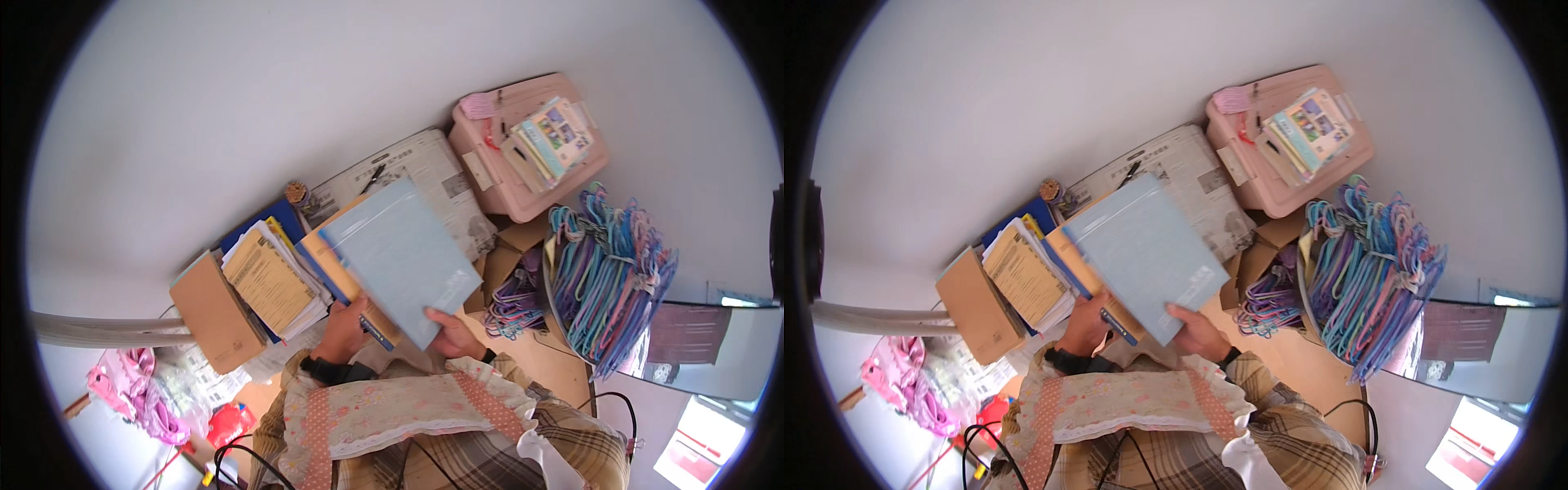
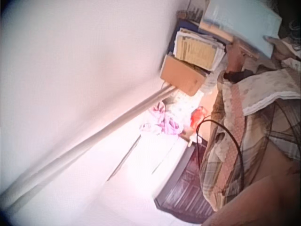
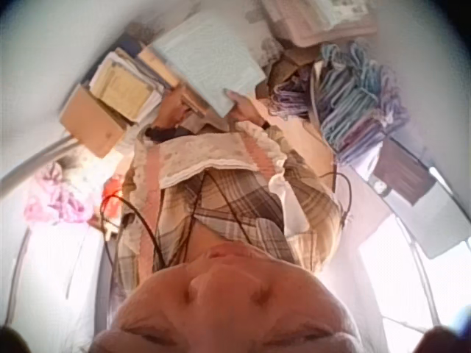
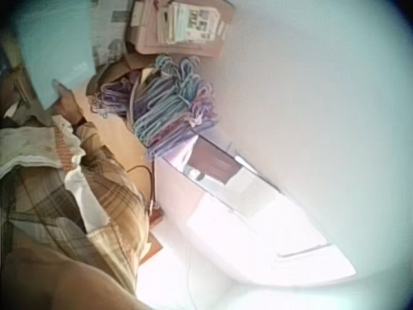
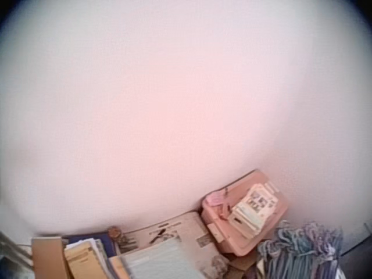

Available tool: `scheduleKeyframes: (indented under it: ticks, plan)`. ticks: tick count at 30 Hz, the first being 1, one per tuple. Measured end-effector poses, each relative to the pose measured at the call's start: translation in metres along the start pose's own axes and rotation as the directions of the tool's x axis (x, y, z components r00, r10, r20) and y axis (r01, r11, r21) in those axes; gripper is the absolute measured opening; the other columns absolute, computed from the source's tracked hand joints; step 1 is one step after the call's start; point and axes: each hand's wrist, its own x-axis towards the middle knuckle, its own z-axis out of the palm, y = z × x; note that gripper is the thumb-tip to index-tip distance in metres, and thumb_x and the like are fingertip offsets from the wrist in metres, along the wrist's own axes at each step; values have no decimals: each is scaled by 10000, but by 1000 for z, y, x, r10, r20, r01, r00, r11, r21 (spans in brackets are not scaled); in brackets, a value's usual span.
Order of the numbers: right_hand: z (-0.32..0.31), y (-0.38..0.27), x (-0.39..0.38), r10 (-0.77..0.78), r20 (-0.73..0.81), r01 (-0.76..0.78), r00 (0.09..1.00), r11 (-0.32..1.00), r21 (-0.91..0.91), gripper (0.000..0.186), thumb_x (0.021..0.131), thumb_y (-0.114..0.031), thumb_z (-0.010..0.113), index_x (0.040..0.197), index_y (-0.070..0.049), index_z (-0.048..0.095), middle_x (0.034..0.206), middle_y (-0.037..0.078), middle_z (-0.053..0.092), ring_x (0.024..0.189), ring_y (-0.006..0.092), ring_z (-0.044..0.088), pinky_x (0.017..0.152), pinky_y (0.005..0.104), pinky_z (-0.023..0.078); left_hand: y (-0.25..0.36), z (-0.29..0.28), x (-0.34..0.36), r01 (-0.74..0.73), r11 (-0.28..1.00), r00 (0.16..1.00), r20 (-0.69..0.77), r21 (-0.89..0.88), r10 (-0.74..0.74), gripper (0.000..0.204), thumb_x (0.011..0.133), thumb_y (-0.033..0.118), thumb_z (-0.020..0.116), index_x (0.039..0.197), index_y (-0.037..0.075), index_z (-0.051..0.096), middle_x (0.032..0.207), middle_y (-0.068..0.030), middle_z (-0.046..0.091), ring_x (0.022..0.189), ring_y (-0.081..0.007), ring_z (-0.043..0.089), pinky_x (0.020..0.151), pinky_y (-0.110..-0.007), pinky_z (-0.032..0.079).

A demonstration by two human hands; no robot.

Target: The person organizes books, notebooks, and papers on a desk by hand, moving them into different stacks and flipping through pages on top of a newspaper.

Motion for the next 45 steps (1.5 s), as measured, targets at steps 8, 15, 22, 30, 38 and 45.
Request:
scheduleKeyframes:
  ticks: [8,15,22,30,38,45]
  plan:
    - [43,32,-26,-38,50,39,998,999,-25,658,814,-153,712,1376,-55,382,1341,90,501,1254,271,454,1102,433,318,-27,-81,-3,-423,790,904,270,444,332,287,951,72,420,1222,-4,479,1169,-129,585,1127,-290,553,958,-373,440]
    - [86,35,-53,-88,80,105,993,965,-240,637,804,-95,694,1366,-74,396,1296,87,526,1219,261,486,1075,438,352,32,-20,-88,-220,932,858,399,-287,325,605,990,454,418,1428,59,285,1372,-96,452,1240,-215,456,1039,-414,378]
    - [128,59,-48,71,212,57,975,838,-542,647,846,-147,670,1395,-52,342,1337,105,477,1243,268,460,1065,456,355,46,-43,-131,-375,906,905,137,-195,403,596,881,249,657,1355,15,381,1274,-118,513,1151,-227,504,958,-401,432]
    - [137,74,-1,557,213,64,803,274,-959,421,952,-325,543,1217,2,534,1130,117,607,851,184,623,791,330,500,64,-150,-189,-437,871,899,-69,-222,433,523,873,151,615,1338,20,415,1256,-112,548,1143,-259,544,1000,-402,434]
    - [176,108,50,239,366,257,899,390,-885,576,1013,-461,318,1421,-55,340,1346,112,471,1181,191,472,948,359,423,48,-246,-260,-496,863,865,-151,-101,479,690,786,98,645,1391,12,325,1340,-149,464,1237,-302,467,1047,-432,393]
    - [208,171,51,522,324,-233,789,742,-629,556,1035,-431,231,1431,-51,323,1393,83,444,1262,176,424,1053,330,360,52,-239,-244,-370,929,927,-54,17,371,760,758,149,697,1399,1,317,1328,-150,475,1211,-287,488,1028,-398,407]
